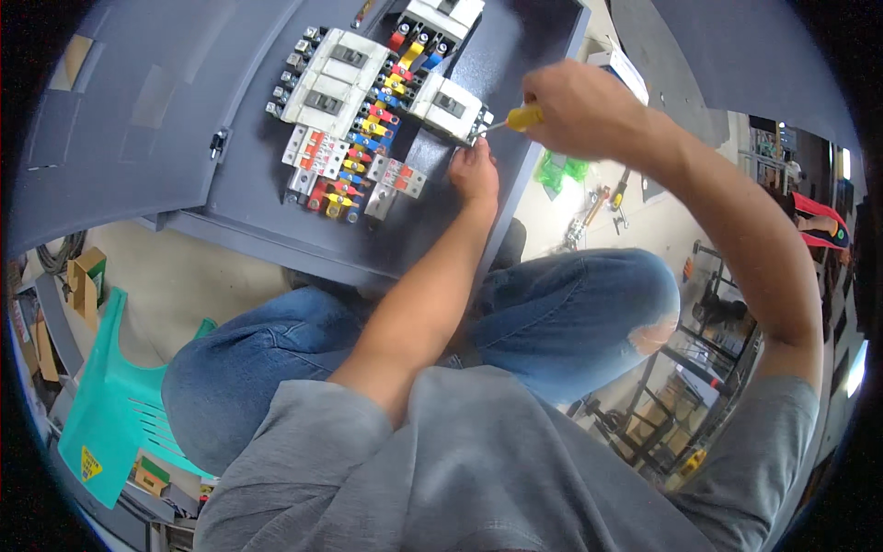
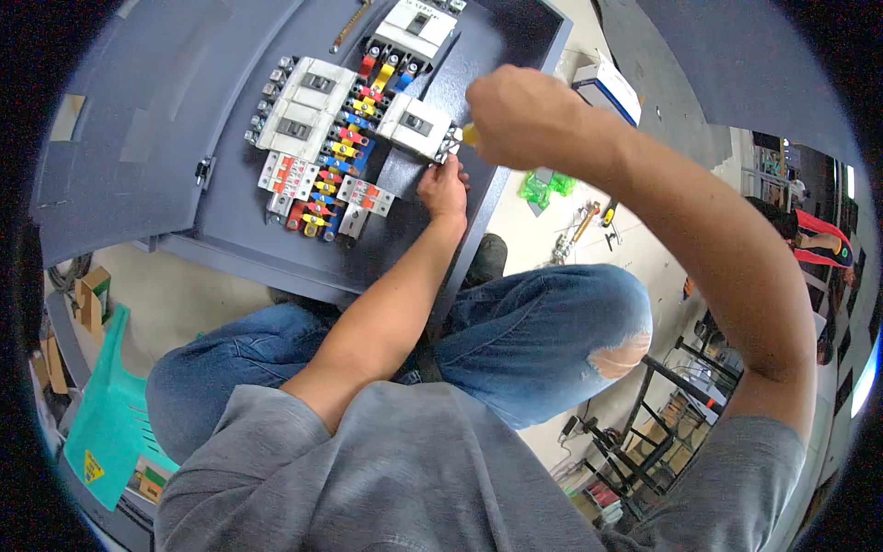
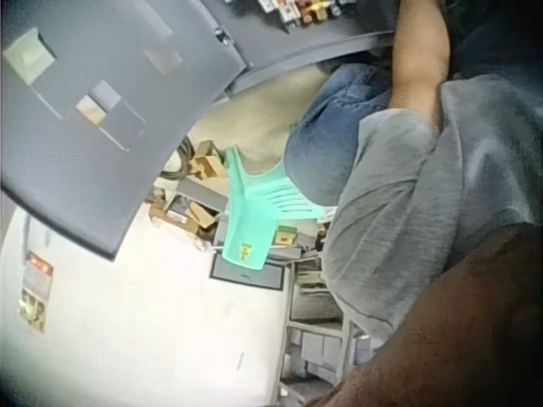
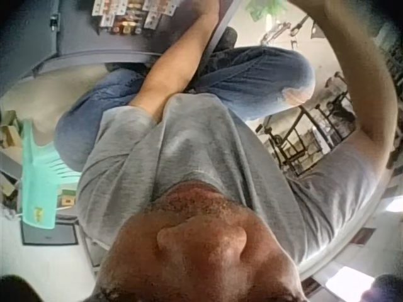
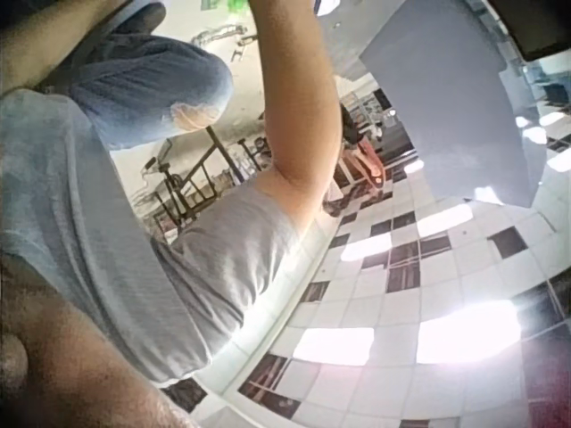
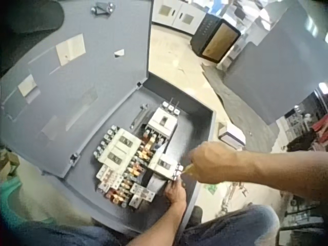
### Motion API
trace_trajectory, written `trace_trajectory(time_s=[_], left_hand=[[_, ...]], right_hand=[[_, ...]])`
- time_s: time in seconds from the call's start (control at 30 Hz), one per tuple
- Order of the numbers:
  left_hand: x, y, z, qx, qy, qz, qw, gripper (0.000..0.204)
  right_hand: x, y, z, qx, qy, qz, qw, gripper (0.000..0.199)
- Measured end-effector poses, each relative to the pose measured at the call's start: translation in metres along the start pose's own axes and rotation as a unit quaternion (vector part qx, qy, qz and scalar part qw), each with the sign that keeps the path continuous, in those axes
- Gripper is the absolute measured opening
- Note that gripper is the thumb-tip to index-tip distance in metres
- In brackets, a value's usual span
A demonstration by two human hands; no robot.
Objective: Installing and wiring circuit breakers into an electrical distribution panel.
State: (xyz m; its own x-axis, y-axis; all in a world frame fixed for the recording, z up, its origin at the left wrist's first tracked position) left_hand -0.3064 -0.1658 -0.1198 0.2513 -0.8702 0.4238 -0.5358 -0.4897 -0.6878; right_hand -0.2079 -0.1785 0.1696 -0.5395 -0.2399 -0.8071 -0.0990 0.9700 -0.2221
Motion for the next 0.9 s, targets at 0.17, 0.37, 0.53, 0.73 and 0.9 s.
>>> trace_trajectory(time_s=[0.17,0.37,0.53,0.73,0.9], left_hand=[[-0.009,0.007,0.0,-0.007,-0.004,0.01,1.0,0.021],[0.001,-0.014,-0.013,-0.064,-0.005,0.039,0.997,0.021],[-0.009,-0.006,-0.003,-0.029,-0.029,0.056,0.998,0.025],[0.043,-0.03,-0.044,0.074,0.057,0.397,0.913,0.049],[0.087,-0.054,-0.113,0.389,0.183,0.41,0.804,0.057]], right_hand=[[-0.034,-0.021,-0.039,0.032,-0.008,-0.021,0.999,0.03],[0.034,-0.14,-0.108,0.233,-0.203,0.247,0.918,0.035],[0.189,-0.168,-0.129,0.36,-0.093,0.522,0.767,0.045],[0.362,-0.094,-0.119,0.312,-0.108,0.641,0.693,0.05],[0.363,-0.135,-0.104,0.28,-0.306,0.427,0.804,0.05]])
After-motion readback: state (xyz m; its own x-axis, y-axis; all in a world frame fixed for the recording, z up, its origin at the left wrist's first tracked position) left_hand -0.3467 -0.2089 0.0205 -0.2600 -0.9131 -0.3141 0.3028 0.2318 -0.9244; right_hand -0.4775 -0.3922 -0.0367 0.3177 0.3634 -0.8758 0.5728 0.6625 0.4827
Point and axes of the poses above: each hand's wrist, its own z-axis towards the middle knuckle, its own x-axis out of the palm, y = z × x, the point moved 3 cm from there along z, towards the middle knuckle, and after that the axes turned 8 degrees about x, right-handed, at the moved point
